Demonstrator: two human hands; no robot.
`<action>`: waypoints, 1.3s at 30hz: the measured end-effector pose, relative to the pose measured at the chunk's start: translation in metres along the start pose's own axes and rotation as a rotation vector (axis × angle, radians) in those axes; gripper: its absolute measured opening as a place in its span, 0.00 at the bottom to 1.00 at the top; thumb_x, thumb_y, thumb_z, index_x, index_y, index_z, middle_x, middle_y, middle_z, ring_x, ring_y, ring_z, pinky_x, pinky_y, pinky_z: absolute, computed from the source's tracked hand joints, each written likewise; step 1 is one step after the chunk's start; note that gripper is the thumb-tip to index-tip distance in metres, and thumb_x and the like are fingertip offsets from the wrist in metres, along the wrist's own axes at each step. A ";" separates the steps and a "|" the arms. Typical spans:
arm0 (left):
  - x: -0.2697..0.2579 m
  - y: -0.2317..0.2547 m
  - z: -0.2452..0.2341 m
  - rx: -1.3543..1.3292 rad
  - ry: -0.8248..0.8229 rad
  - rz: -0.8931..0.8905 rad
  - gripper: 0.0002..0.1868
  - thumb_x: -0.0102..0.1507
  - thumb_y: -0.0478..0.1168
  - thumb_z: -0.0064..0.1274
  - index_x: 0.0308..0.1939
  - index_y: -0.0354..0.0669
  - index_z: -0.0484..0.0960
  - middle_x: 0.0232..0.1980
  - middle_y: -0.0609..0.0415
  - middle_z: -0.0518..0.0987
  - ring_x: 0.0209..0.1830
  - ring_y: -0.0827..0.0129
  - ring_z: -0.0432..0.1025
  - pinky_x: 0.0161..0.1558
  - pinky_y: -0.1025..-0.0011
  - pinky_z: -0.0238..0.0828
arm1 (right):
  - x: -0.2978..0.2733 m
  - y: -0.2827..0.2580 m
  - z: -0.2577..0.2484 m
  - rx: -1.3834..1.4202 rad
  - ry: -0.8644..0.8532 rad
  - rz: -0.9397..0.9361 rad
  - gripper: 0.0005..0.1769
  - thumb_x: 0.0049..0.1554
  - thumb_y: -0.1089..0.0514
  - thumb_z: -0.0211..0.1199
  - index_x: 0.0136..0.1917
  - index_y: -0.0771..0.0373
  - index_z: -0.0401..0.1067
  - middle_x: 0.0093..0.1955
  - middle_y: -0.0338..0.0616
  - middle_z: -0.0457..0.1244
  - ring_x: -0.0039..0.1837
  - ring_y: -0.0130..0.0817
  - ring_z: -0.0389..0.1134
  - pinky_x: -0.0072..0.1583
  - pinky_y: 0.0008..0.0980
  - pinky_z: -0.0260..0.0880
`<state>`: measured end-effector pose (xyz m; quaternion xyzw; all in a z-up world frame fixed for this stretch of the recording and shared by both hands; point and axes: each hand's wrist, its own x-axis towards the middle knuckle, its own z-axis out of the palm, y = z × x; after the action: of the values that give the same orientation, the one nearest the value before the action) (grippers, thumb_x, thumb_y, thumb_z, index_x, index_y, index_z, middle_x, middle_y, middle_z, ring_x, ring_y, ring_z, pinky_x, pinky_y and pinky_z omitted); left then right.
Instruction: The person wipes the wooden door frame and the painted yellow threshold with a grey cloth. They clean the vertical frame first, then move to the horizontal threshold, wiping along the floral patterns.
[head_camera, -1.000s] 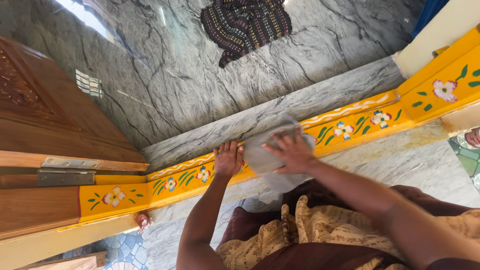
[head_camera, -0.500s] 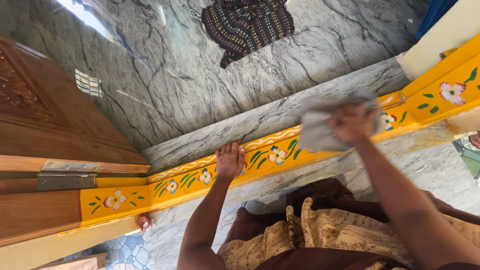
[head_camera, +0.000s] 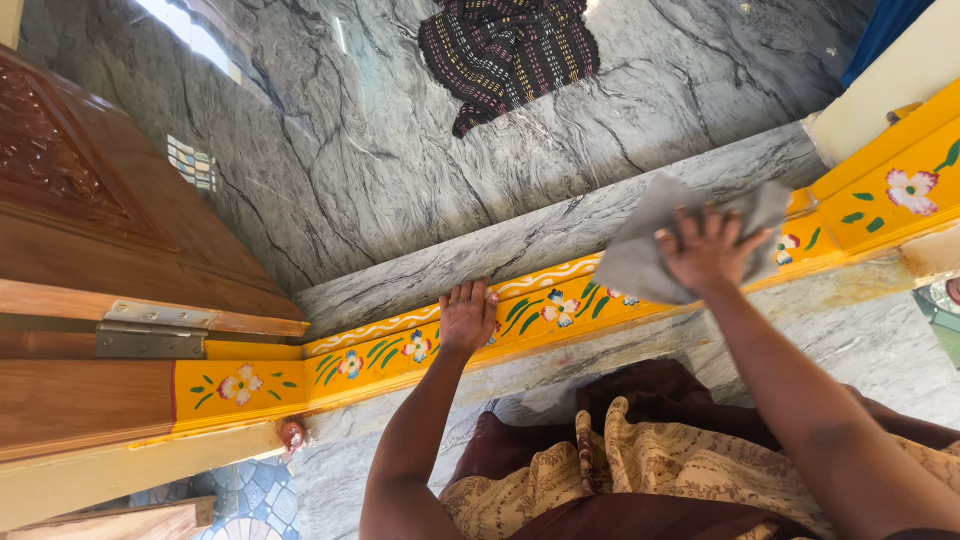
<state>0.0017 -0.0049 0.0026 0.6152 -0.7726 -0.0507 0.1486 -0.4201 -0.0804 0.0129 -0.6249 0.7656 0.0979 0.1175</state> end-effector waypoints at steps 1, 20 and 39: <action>0.000 0.000 0.001 -0.001 0.000 -0.001 0.23 0.70 0.52 0.43 0.64 0.47 0.74 0.57 0.48 0.78 0.57 0.52 0.70 0.58 0.48 0.60 | -0.011 -0.019 0.001 -0.020 -0.007 -0.049 0.43 0.60 0.20 0.19 0.83 0.31 0.33 0.87 0.39 0.27 0.85 0.55 0.27 0.71 0.81 0.14; 0.000 -0.001 -0.002 -0.019 -0.005 0.007 0.23 0.69 0.52 0.45 0.63 0.46 0.74 0.56 0.48 0.78 0.57 0.52 0.70 0.56 0.48 0.60 | 0.028 0.023 0.025 -0.123 0.043 -0.066 0.43 0.59 0.21 0.23 0.83 0.32 0.41 0.87 0.36 0.34 0.85 0.45 0.34 0.74 0.75 0.20; -0.002 -0.003 -0.001 -0.032 -0.019 0.002 0.23 0.69 0.52 0.44 0.64 0.47 0.73 0.56 0.48 0.78 0.57 0.52 0.69 0.57 0.48 0.60 | -0.012 -0.055 0.010 -0.030 -0.020 -0.091 0.40 0.61 0.23 0.22 0.83 0.31 0.33 0.88 0.37 0.25 0.85 0.52 0.25 0.70 0.84 0.14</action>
<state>0.0054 -0.0039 0.0024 0.6113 -0.7738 -0.0687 0.1513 -0.3628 -0.0771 0.0071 -0.6600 0.7334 0.1100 0.1200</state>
